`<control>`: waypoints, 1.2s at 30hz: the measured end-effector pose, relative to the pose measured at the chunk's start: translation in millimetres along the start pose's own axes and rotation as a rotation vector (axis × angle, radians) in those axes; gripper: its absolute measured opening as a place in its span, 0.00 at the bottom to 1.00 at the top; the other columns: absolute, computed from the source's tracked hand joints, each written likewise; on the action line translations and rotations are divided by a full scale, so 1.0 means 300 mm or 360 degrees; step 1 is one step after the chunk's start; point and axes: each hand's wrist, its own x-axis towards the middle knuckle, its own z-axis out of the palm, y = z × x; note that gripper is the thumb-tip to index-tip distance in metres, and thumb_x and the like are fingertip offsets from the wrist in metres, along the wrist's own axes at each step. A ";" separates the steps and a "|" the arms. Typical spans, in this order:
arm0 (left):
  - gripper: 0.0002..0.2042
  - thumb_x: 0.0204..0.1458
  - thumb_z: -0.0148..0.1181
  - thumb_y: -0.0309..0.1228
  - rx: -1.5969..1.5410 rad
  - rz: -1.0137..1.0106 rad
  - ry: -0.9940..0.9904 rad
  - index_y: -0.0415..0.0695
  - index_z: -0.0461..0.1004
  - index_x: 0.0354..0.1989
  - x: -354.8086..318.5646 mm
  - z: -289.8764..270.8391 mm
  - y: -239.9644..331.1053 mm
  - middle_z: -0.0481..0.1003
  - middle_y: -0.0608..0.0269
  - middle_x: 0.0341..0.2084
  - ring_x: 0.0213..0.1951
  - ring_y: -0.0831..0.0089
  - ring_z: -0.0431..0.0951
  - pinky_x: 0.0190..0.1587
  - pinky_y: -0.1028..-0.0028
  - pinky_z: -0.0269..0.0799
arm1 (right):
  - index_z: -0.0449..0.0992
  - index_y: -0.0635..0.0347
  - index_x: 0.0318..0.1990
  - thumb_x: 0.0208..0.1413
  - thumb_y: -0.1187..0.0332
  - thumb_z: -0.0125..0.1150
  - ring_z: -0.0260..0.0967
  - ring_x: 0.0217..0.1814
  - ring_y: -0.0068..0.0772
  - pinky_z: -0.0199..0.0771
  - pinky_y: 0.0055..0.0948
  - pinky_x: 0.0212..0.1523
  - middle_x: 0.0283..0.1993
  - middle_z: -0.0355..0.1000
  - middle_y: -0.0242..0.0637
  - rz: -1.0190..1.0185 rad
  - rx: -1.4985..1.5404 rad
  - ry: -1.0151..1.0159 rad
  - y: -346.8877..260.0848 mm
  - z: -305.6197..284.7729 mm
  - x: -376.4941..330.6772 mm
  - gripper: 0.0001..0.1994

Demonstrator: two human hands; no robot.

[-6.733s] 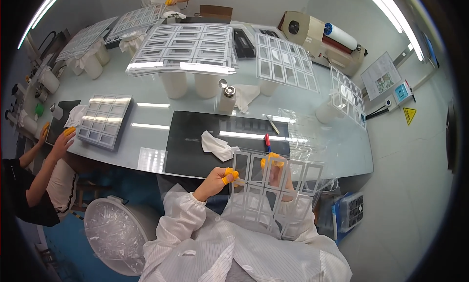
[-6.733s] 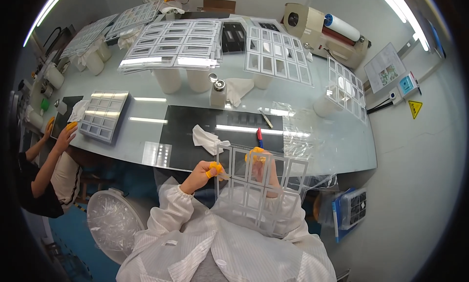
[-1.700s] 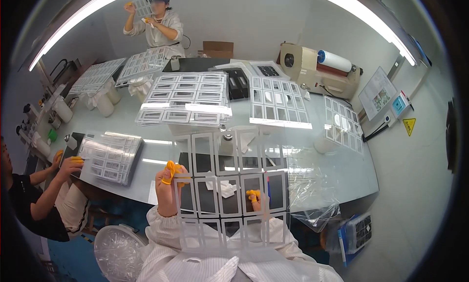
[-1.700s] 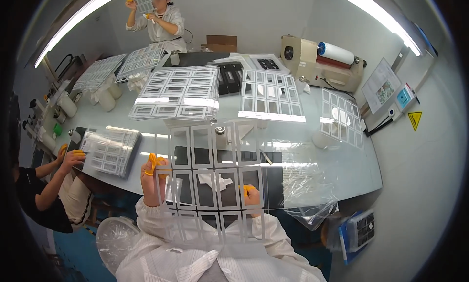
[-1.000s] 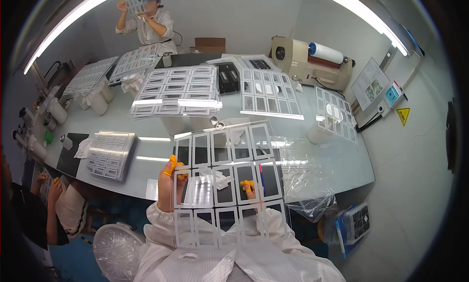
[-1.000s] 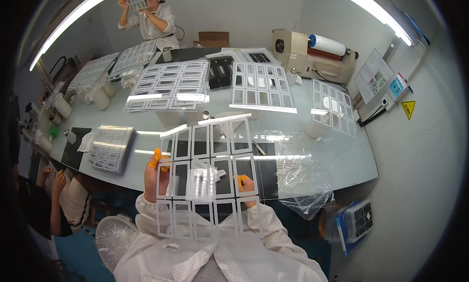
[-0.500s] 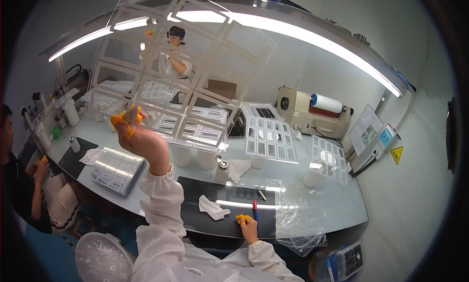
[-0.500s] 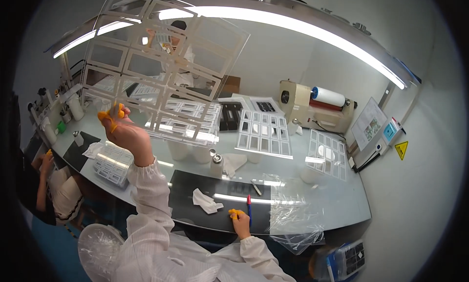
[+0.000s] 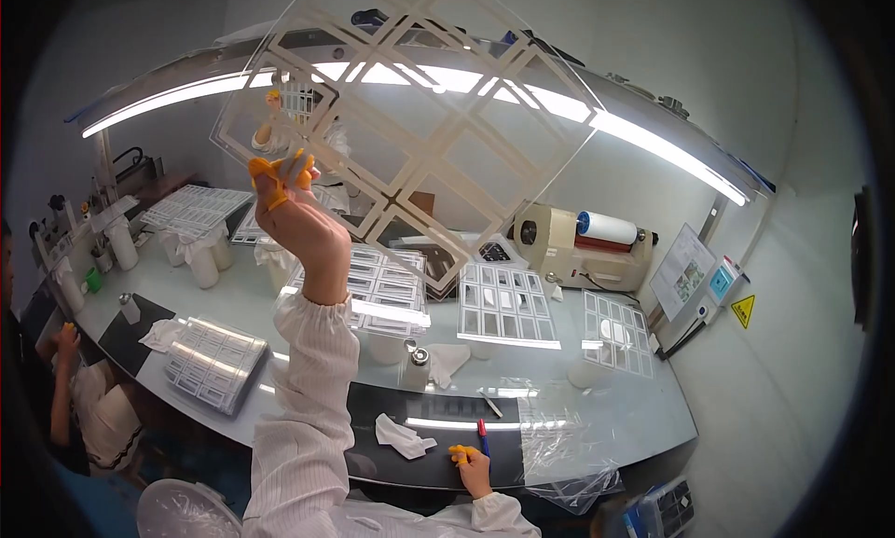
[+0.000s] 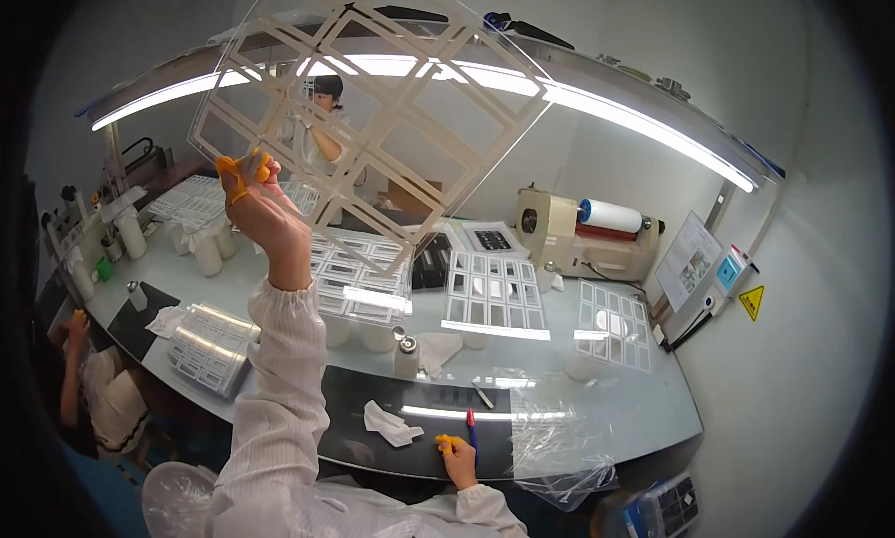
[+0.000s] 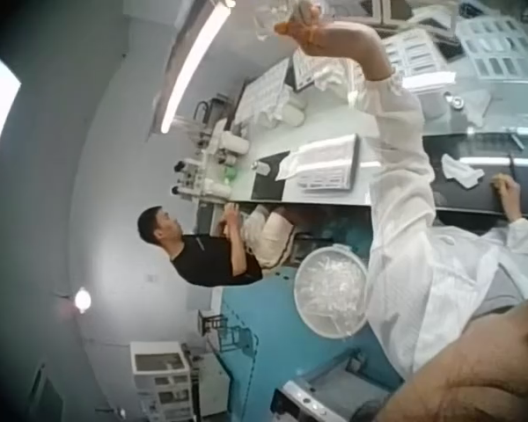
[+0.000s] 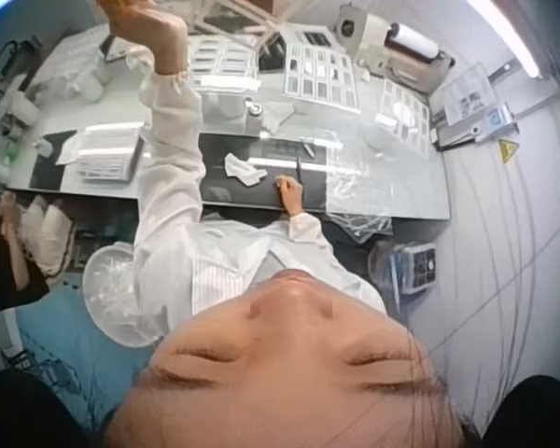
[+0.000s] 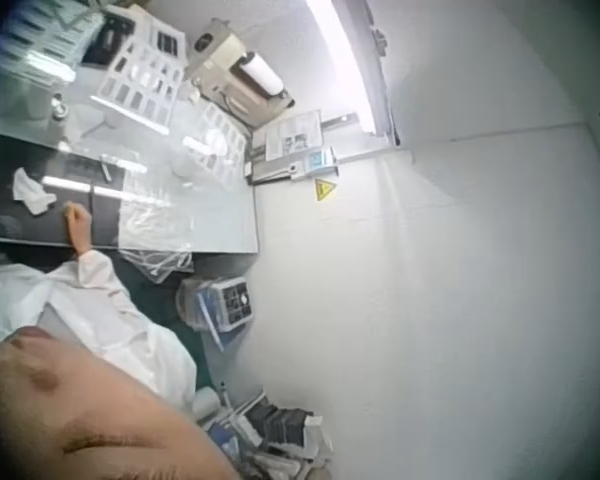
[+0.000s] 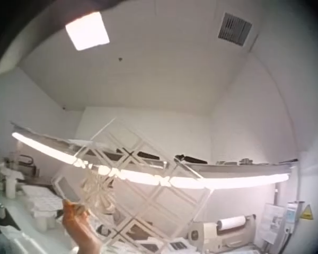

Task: The person is assembling and inspecting plastic frame components at a cleanroom workbench.

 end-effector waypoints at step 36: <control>0.13 0.50 0.47 0.39 -0.0275 -0.0320 -0.0308 0.41 0.67 0.36 -0.040 -0.201 -0.071 0.68 0.64 0.30 0.30 0.77 0.67 0.33 0.79 0.61 | 0.73 0.67 0.30 0.50 0.68 0.48 0.63 0.20 0.24 0.62 0.19 0.22 0.22 0.69 0.37 -0.0060 -0.0128 -0.0009 -0.011 0.022 0.005 0.10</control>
